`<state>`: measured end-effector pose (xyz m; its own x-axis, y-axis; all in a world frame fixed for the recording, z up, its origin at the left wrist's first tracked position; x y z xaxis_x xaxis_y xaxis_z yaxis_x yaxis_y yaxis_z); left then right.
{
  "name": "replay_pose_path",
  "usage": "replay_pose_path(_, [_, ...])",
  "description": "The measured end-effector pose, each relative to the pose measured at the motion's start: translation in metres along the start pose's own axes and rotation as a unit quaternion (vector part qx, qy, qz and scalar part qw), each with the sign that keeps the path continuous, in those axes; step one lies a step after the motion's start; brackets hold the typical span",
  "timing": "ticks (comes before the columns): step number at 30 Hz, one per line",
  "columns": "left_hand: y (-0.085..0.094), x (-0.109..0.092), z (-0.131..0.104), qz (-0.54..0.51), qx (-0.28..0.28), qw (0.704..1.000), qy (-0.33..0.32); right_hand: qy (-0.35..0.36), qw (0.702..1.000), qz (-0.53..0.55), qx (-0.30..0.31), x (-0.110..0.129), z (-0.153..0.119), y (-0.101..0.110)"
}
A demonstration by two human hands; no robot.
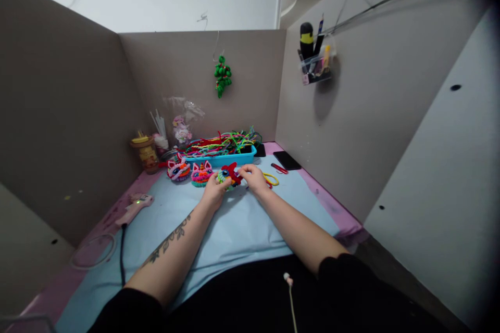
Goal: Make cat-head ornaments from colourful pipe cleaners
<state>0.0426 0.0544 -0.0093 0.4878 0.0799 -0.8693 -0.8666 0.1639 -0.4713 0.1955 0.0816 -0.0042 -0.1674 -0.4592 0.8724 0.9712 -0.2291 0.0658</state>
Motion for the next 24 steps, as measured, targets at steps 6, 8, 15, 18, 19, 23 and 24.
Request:
replay_pose_path(6, [0.000,0.001,0.001,-0.020,-0.006,1.000,0.008,-0.047,0.998,0.047,0.022,0.006,0.000,-0.001])
replay_pose_path(8, [-0.001,0.000,0.001,-0.020,-0.007,1.000,0.012,-0.066,0.996,0.067,0.008,0.007,0.002,0.002])
replay_pose_path(15, [0.001,0.001,0.001,-0.021,-0.029,0.999,0.015,-0.048,0.998,0.043,-0.017,0.006,0.008,0.011])
replay_pose_path(18, [0.001,0.001,0.001,-0.022,-0.039,0.999,0.017,0.001,1.000,-0.012,-0.017,0.011,0.006,0.011])
replay_pose_path(19, [0.001,0.001,0.001,-0.022,-0.040,0.999,0.016,0.014,0.999,-0.032,-0.020,0.013,0.005,0.011])
replay_pose_path(23, [0.002,0.001,0.001,-0.014,-0.037,0.999,0.014,0.036,0.997,-0.071,-0.021,0.018,0.001,0.009])
replay_pose_path(24, [0.001,0.001,0.001,-0.012,-0.034,0.999,0.013,0.038,0.997,-0.071,-0.020,0.018,0.001,0.009])
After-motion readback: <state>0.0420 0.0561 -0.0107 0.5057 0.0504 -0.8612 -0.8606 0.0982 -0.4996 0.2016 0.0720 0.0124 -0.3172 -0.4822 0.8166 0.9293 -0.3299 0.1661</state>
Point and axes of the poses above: each hand's wrist, its own z-axis towards the middle knuckle, its own y-axis out of the back of the hand, x = y × z, the point moved 5 cm from there along z, towards the middle knuckle
